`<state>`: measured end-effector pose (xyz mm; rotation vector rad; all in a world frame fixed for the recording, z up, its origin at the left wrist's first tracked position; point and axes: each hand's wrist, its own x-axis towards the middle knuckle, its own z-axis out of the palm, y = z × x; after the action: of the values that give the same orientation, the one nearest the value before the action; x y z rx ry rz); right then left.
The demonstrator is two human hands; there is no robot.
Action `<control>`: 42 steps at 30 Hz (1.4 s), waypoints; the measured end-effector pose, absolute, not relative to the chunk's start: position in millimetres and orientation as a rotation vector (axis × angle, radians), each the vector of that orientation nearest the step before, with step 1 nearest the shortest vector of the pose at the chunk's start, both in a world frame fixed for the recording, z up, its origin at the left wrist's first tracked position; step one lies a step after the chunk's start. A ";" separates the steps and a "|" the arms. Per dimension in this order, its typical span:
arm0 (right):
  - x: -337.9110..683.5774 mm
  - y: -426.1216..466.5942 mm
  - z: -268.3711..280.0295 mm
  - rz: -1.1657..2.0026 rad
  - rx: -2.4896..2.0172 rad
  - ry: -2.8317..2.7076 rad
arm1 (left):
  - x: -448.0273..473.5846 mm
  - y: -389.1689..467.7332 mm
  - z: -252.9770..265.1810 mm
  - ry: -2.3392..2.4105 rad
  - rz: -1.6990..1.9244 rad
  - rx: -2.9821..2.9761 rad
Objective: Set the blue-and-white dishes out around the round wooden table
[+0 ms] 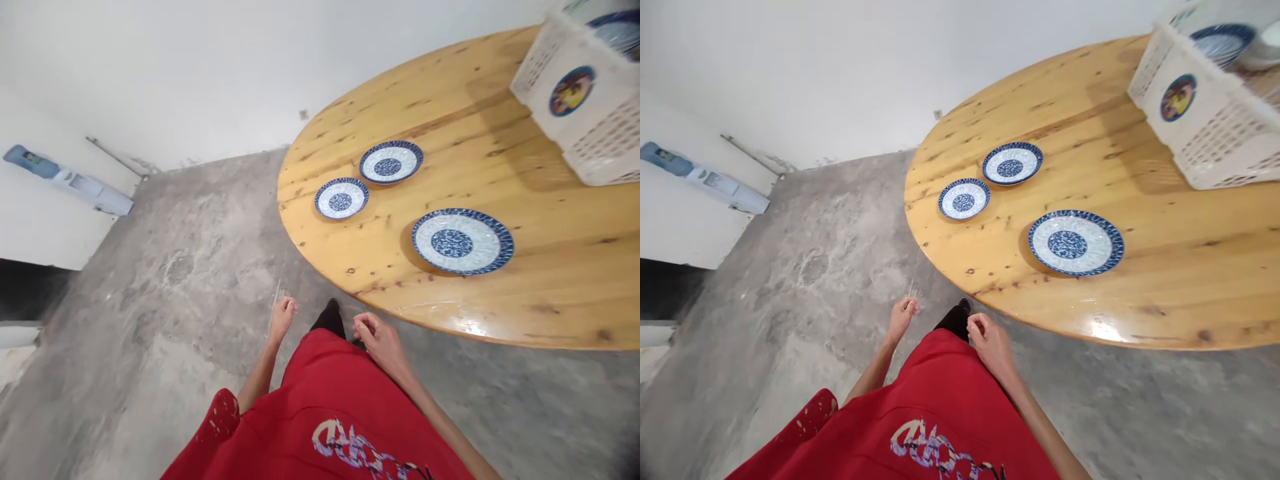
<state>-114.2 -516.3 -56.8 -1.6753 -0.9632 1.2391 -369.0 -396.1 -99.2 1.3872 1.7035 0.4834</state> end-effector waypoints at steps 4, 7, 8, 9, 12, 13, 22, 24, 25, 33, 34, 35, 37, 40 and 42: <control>-111.5 -511.8 -50.8 1.178 -1.722 -0.908 | -362.4 -377.4 -101.2 1.643 0.510 1.386; -112.5 -502.7 -52.1 1.141 -1.778 -0.780 | -356.5 -354.3 -99.7 1.574 0.524 1.419; -115.1 -497.2 -53.0 1.133 -1.788 -0.743 | -357.4 -346.0 -98.5 1.554 0.525 1.444; -119.2 -490.3 -53.9 1.133 -1.790 -0.708 | -360.5 -337.3 -97.1 1.536 0.520 1.474; -139.9 -459.5 -55.7 1.169 -1.769 -0.634 | -383.4 -308.6 -93.2 1.506 0.484 1.560; -148.9 -446.5 -56.2 1.178 -1.759 -0.616 | -395.1 -298.0 -92.5 1.505 0.479 1.573; -224.8 -330.3 -67.5 1.088 -1.672 -0.304 | -503.4 -179.3 -88.8 1.595 0.536 1.536; -230.5 -314.3 -69.5 1.002 -1.653 -0.191 | -507.7 -148.5 -80.2 1.567 0.520 1.614; -230.7 -307.9 -69.8 0.948 -1.646 -0.138 | -505.1 -133.0 -74.4 1.540 0.497 1.669; -179.0 -272.6 -62.9 0.570 -1.703 0.100 | -393.7 -42.3 -37.6 1.122 0.256 1.997; -170.1 -267.1 -62.7 0.547 -1.719 0.112 | -376.0 -36.2 -35.8 1.084 0.217 2.034; -161.6 -261.1 -63.0 0.529 -1.732 0.124 | -359.0 -30.6 -34.6 1.050 0.179 2.068; -146.1 -247.5 -65.9 0.500 -1.742 0.151 | -327.7 -20.3 -34.2 0.993 0.105 2.111; -128.3 -226.6 -74.9 0.469 -1.728 0.182 | -287.0 -5.7 -38.6 0.923 0.002 2.137; -121.3 -214.3 -82.4 0.459 -1.716 0.181 | -263.1 3.7 -44.0 0.870 -0.058 2.156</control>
<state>-121.3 -214.3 -82.4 -1.7158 0.1809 0.4594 -263.1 3.7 -44.0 2.1563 0.8697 -0.0576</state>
